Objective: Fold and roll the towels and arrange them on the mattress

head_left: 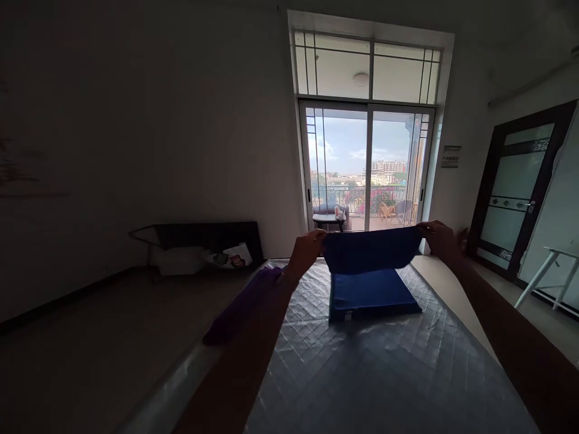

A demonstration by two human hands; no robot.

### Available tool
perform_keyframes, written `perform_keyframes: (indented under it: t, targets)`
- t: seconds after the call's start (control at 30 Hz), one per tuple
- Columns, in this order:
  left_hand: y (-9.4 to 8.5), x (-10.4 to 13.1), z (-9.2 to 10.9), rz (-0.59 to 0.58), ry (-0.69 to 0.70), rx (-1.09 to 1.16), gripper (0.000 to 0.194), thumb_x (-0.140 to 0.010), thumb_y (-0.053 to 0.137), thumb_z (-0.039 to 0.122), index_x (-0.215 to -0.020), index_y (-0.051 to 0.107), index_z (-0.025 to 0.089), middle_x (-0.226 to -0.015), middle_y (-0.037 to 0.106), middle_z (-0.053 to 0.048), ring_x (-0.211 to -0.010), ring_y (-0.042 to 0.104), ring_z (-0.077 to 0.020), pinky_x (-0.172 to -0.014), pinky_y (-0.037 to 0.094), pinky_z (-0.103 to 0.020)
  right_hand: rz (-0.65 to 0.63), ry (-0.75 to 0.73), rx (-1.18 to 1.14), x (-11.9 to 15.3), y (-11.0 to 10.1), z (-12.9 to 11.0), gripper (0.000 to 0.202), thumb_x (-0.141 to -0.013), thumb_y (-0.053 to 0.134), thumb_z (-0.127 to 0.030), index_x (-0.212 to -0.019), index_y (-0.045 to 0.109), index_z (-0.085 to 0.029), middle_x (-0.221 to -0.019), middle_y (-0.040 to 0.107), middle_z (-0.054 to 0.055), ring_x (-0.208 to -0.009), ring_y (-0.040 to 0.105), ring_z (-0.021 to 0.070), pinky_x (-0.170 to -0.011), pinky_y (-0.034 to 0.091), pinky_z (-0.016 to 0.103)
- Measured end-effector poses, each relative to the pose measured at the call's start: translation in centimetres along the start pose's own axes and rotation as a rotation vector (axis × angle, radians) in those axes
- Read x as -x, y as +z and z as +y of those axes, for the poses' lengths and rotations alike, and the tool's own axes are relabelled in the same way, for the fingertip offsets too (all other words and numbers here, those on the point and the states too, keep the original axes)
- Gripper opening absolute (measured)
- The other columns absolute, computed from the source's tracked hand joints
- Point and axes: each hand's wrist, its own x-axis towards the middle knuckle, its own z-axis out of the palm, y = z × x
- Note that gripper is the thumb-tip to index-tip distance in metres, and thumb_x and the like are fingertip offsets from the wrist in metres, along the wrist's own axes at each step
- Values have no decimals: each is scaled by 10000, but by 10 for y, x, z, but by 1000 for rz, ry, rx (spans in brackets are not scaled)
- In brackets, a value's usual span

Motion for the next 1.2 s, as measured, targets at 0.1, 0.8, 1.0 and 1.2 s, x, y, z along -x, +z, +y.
perform_keyframes:
  t: [0.1, 0.8, 1.0, 1.2]
  targets:
    - [36, 12, -41, 66, 44, 6, 215, -931, 552, 321, -994, 728, 215, -841, 762, -9, -790, 722, -171, -784, 544, -275, 2, 20, -48, 11, 32, 20, 251, -927, 543, -280, -1015, 757, -184, -1070, 739, 112, -898, 698, 230, -881, 532, 365]
    - [113, 140, -134, -511, -77, -376, 259, -904, 582, 165, -1050, 757, 288, -1158, 737, 5, -1079, 660, -163, -1009, 474, -267, -269, 136, 73, 209, 153, 106, 303, -820, 434, -332, -891, 710, -229, -999, 732, 111, -979, 692, 300, -902, 559, 464]
    - [20, 127, -164, -321, -414, -578, 312, -957, 602, 354, -1231, 649, 215, -1267, 650, -103, -1119, 622, -230, -990, 500, -411, -207, 164, 89, 210, 157, 109, 341, -802, 408, -400, -915, 676, -222, -1038, 714, 133, -975, 669, 320, -908, 525, 472]
    - [-44, 145, -190, -202, -642, -688, 403, -954, 622, 415, -1277, 588, 175, -1277, 608, -102, -1090, 625, -237, -922, 547, -456, -223, 241, 60, 204, 147, 100, 357, -787, 373, -458, -859, 636, -227, -950, 692, 154, -919, 668, 347, -894, 517, 493]
